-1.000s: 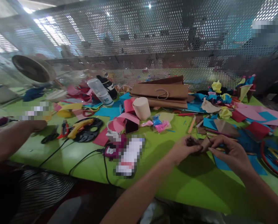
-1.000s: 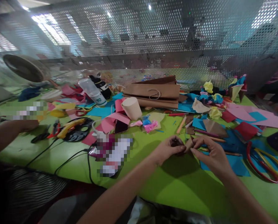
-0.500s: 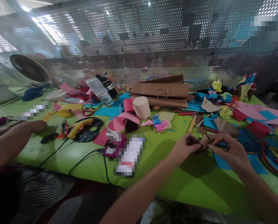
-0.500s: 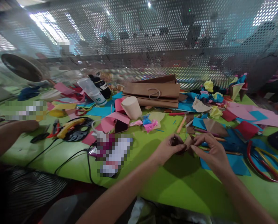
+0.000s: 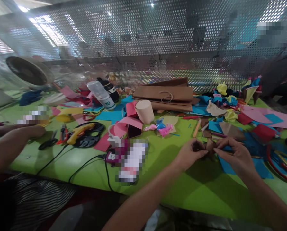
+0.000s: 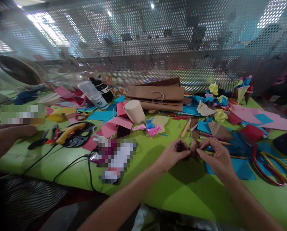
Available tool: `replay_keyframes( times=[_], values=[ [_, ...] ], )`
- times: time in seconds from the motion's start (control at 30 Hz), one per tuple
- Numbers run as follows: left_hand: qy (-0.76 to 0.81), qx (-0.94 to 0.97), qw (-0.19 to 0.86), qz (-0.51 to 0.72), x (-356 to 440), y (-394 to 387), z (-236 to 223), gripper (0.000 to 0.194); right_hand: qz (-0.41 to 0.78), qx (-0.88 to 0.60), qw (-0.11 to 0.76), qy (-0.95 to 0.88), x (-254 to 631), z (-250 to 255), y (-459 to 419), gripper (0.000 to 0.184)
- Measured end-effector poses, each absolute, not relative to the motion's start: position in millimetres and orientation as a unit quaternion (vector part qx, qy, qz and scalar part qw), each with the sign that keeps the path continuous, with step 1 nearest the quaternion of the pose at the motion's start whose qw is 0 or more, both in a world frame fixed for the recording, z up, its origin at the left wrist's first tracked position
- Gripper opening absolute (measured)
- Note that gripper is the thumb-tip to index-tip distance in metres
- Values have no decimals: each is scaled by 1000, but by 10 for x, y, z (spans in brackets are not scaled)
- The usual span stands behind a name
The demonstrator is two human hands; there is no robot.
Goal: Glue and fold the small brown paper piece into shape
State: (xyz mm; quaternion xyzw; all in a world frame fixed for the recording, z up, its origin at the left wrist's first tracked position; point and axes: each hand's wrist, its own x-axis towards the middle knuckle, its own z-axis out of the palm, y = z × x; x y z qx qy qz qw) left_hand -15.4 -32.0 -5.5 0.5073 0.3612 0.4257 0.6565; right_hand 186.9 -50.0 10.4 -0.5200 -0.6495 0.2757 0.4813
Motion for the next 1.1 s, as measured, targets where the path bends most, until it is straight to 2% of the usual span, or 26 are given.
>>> replay_keyframes(
  times=[0.33,0.47,0.67,0.83,1.1],
  values=[
    [352,535,656,399,-159,-344,-14,42,267,-538,480,-640,1854,114,-513,16],
    [373,576,616,387,-152,-379,1,49,256,-536,482,-644,1849,102,-509,14],
    [400,602,563,400,-139,-402,-9,30,246,-530,481,-654,1843,115,-521,15],
    [391,594,571,410,-143,-394,2,26,262,-532,478,-648,1837,114,-531,12],
    [391,589,569,420,-154,-392,40,22,286,-538,462,-645,1805,141,-543,20]
  ],
)
